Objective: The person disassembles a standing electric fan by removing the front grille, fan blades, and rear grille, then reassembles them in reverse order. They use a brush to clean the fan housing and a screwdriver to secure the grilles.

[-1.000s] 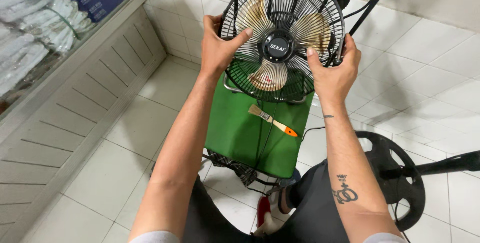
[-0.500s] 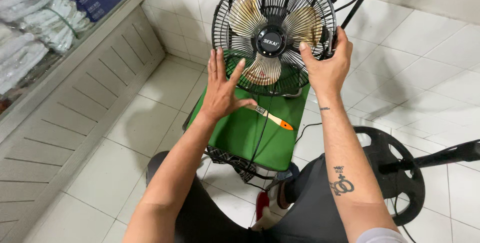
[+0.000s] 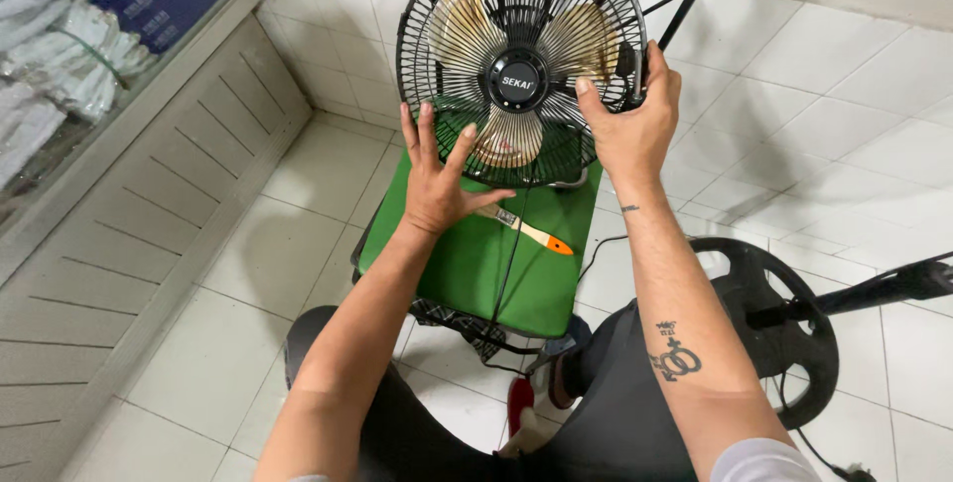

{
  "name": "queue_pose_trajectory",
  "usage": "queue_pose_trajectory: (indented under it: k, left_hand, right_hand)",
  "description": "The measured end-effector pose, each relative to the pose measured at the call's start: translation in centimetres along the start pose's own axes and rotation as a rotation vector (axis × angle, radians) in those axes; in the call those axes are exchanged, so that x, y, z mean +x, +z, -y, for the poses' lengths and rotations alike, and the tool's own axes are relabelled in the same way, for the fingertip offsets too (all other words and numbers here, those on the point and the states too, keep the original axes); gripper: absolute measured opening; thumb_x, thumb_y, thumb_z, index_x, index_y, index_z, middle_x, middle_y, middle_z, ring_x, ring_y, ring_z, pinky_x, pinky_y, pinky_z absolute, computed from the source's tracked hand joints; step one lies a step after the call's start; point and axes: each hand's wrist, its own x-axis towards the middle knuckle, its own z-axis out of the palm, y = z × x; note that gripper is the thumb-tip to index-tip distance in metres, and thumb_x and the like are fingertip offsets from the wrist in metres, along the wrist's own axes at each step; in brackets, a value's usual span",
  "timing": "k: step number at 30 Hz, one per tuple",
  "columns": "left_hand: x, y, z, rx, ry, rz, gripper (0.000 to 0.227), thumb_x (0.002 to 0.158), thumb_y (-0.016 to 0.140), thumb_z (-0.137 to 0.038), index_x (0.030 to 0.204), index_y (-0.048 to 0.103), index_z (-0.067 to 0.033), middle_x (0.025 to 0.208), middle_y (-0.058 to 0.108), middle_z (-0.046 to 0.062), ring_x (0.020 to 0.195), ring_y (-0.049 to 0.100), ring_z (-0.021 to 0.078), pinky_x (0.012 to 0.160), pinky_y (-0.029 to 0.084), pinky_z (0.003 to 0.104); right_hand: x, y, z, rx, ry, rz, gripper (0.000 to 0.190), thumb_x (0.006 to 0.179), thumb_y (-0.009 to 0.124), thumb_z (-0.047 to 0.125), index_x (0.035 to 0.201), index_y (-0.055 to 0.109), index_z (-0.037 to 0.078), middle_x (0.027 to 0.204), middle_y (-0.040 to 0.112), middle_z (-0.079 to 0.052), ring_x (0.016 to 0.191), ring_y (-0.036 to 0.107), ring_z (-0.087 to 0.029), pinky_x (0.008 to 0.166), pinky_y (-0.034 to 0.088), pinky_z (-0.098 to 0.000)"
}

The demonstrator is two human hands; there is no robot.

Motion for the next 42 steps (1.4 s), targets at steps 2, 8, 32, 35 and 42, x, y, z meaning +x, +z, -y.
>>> queue_pose_trajectory:
  k: [2, 8, 32, 35, 42]
  left_hand:
    - [0.0, 0.0, -0.2, -0.013, -0.023, -0.018, 0.121, 0.063, 0.1, -0.062, 0.159, 0.034, -0.0279, 0.168, 0.007, 0.028, 0.151, 0.011, 0.0644, 0.123, 0.027, 0.074]
    - [0.1, -0.8, -1.2, 0.016, -0.065, 0.039, 0.122, 0.065, 0.095, -0.066, 0.161, 0.031, -0.0283, 0.168, 0.008, 0.03, 0.152, 0.009, 0.0648, 0.124, 0.028, 0.07]
    - [-4.7, 0.3, -7.8, -0.409, -1.032, 0.0, 0.081, 0.085, 0.08, -0.04, 0.146, 0.046, 0.0003, 0.147, 0.052, 0.023, 0.138, 0.049, 0.0358, 0.115, 0.039, 0.043]
    - [-4.8, 1.0, -4.4, -0.202, -0.876, 0.076, 0.067, 0.087, 0.077, -0.029, 0.144, 0.053, -0.0015, 0.147, 0.056, 0.023, 0.138, 0.048, 0.0386, 0.115, 0.038, 0.044]
    - [-4.0, 2.0, -0.9, -0.67, -1.173, 0.013, 0.071, 0.083, 0.069, -0.021, 0.149, 0.048, -0.0048, 0.144, 0.059, 0.017, 0.128, 0.058, 0.0346, 0.107, 0.045, 0.041]
  right_hand:
    - [-0.2, 0.0, 0.2, -0.003, -0.023, -0.005, 0.08, 0.089, 0.094, 0.033, 0.146, 0.051, -0.005, 0.122, 0.059, -0.015, 0.115, 0.064, -0.029, 0.101, 0.054, -0.04]
    - [-0.3, -0.4, 0.4, 0.0, -0.01, 0.02, 0.08, 0.092, 0.09, 0.036, 0.146, 0.049, -0.005, 0.124, 0.058, -0.016, 0.113, 0.064, -0.029, 0.097, 0.054, -0.0394]
    - [-11.5, -0.3, -7.2, 0.228, 0.659, 0.445, 0.034, 0.088, 0.079, 0.026, 0.106, 0.07, -0.001, 0.086, 0.071, -0.008, 0.073, 0.063, -0.016, 0.064, 0.051, -0.0314]
    - [-11.4, -1.2, -6.9, 0.087, 0.684, 0.425, 0.038, 0.088, 0.074, 0.03, 0.113, 0.067, 0.002, 0.089, 0.072, -0.012, 0.076, 0.068, -0.024, 0.069, 0.054, -0.0373]
    - [-12.5, -0.2, -6.7, -0.104, 0.453, 0.504, 0.049, 0.082, 0.076, 0.043, 0.117, 0.071, 0.008, 0.104, 0.074, -0.016, 0.095, 0.072, -0.034, 0.084, 0.056, -0.0423]
